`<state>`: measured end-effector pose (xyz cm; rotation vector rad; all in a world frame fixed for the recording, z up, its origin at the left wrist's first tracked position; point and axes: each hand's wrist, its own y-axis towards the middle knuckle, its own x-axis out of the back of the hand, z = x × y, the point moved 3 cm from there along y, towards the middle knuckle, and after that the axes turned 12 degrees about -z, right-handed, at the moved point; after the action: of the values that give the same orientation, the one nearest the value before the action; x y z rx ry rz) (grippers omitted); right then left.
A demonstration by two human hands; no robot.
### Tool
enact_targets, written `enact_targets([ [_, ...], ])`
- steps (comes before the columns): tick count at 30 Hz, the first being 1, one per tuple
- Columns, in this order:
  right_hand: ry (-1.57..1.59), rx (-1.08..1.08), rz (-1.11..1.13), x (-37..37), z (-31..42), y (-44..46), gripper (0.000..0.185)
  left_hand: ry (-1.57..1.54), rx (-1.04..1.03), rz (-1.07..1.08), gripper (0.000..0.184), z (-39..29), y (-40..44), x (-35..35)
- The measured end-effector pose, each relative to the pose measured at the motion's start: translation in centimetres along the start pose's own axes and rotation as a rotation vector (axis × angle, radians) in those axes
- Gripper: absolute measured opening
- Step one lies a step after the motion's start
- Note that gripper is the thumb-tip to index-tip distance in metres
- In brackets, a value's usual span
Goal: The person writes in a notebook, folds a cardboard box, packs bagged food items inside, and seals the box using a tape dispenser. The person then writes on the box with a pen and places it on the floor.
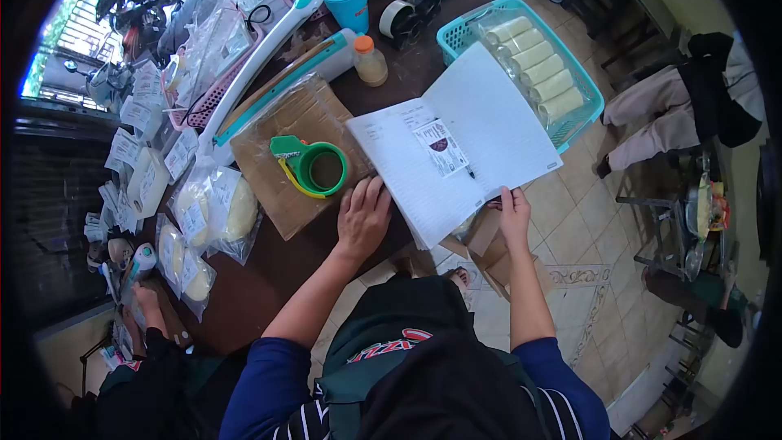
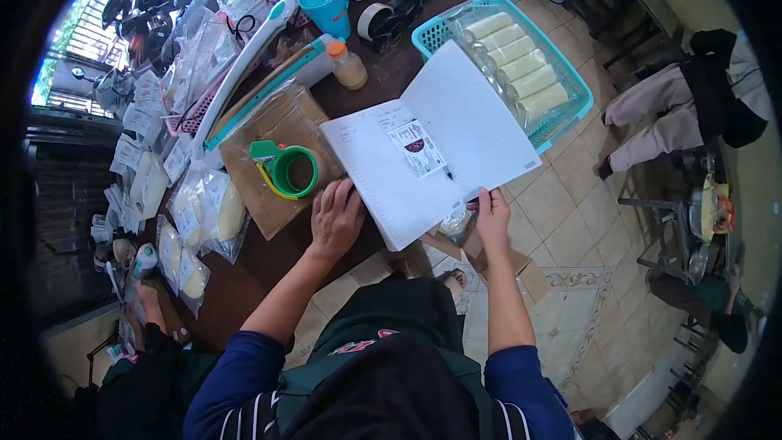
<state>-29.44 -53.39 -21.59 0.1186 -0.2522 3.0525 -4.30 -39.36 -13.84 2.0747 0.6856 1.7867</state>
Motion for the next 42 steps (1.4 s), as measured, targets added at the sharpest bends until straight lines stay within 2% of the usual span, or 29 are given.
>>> enact_targets([
  [1,-0.005,0.000,0.000,0.3,0.2,0.0,0.024,-0.004,0.003,0.001,0.030,-0.1,0.5,-0.2],
  [3,-0.186,-0.114,0.009,0.9,0.3,0.0,0.027,0.181,-0.092,0.082,0.033,-0.2,1.7,-1.1],
  [4,-0.190,-0.114,0.007,0.7,2.6,-0.4,0.027,0.207,-0.143,0.159,0.035,0.4,1.6,-2.4],
  [6,-0.982,-0.256,0.218,-0.5,7.6,-1.8,0.028,0.245,-0.182,0.188,0.036,1.1,2.2,-3.5],
  [7,-0.986,-0.259,0.216,-0.9,7.5,-2.3,0.028,0.285,-0.221,0.220,0.038,1.1,2.3,-3.6],
  [9,-0.914,0.313,0.203,-2.5,8.6,-3.2,0.028,0.300,-0.237,0.247,0.036,1.4,2.2,-3.2],
  [11,-0.828,0.353,0.207,-5.0,8.9,-3.2,0.021,0.316,-0.254,0.278,0.034,1.6,1.7,-2.2],
  [13,-0.892,0.692,0.108,-6.9,8.0,-2.2,0.017,0.344,-0.293,0.206,0.032,1.7,0.7,-0.8],
  [17,-1.060,0.657,0.167,-8.6,5.5,-0.8,0.018,0.395,-0.265,0.289,0.025,0.9,-1.2,1.5],
  [19,-1.088,0.737,0.156,-8.6,4.8,-0.5,0.019,0.299,-0.083,0.390,0.020,-0.1,-1.1,1.8],
  [23,-1.113,0.691,0.152,-8.7,4.7,0.0,0.019,0.063,-0.047,0.314,0.040,-2.1,-2.5,-1.2],
  [24,-1.100,0.624,0.173,-8.6,4.8,0.2,0.020,-0.045,-0.033,0.302,0.048,-2.3,-2.6,-1.9],
  [25,-1.086,0.560,0.191,-8.6,5.0,0.6,0.021,-0.045,-0.023,0.300,0.048,-2.2,-2.6,-2.4],
  [26,-1.092,0.563,0.203,-8.5,6.0,0.6,0.021,-0.198,0.089,0.297,0.056,-1.9,-2.6,-2.9],
  [27,-1.061,0.469,0.232,-8.2,6.9,0.5,0.024,-0.352,0.202,0.292,0.064,-1.6,-2.8,-3.4],
  [28,-1.028,0.379,0.259,-8.2,7.9,0.5,0.026,-0.394,0.187,0.261,0.069,-1.0,-3.2,-4.3],
  [31,-0.988,0.416,0.205,-8.7,11.3,0.1,0.032,-0.466,0.133,0.221,0.068,-0.5,-3.9,-5.0],
  [33,-0.978,0.446,0.200,-9.7,12.5,0.2,0.026,-0.485,0.153,0.201,0.069,-0.4,-3.9,-5.2],
  [35,-0.618,0.304,0.060,-10.8,13.3,0.1,0.021,-0.506,0.174,0.183,0.069,-0.6,-4.0,-5.2],
  [37,-0.531,0.336,0.078,-12.5,12.4,0.2,0.015,-0.502,0.188,0.194,0.068,-0.6,-4.0,-5.3],
  [39,0.014,0.310,0.197,-14.4,9.3,0.4,0.012,-0.495,0.183,0.193,0.069,-0.5,-4.2,-5.4],
  [41,-0.003,0.303,0.213,-15.3,6.9,0.7,0.011,-0.495,0.169,0.190,0.070,-0.5,-4.0,-5.4],
  [42,-0.062,0.381,0.192,-15.4,6.1,1.0,0.011,-0.489,0.167,0.188,0.072,-0.5,-3.9,-5.3],
])
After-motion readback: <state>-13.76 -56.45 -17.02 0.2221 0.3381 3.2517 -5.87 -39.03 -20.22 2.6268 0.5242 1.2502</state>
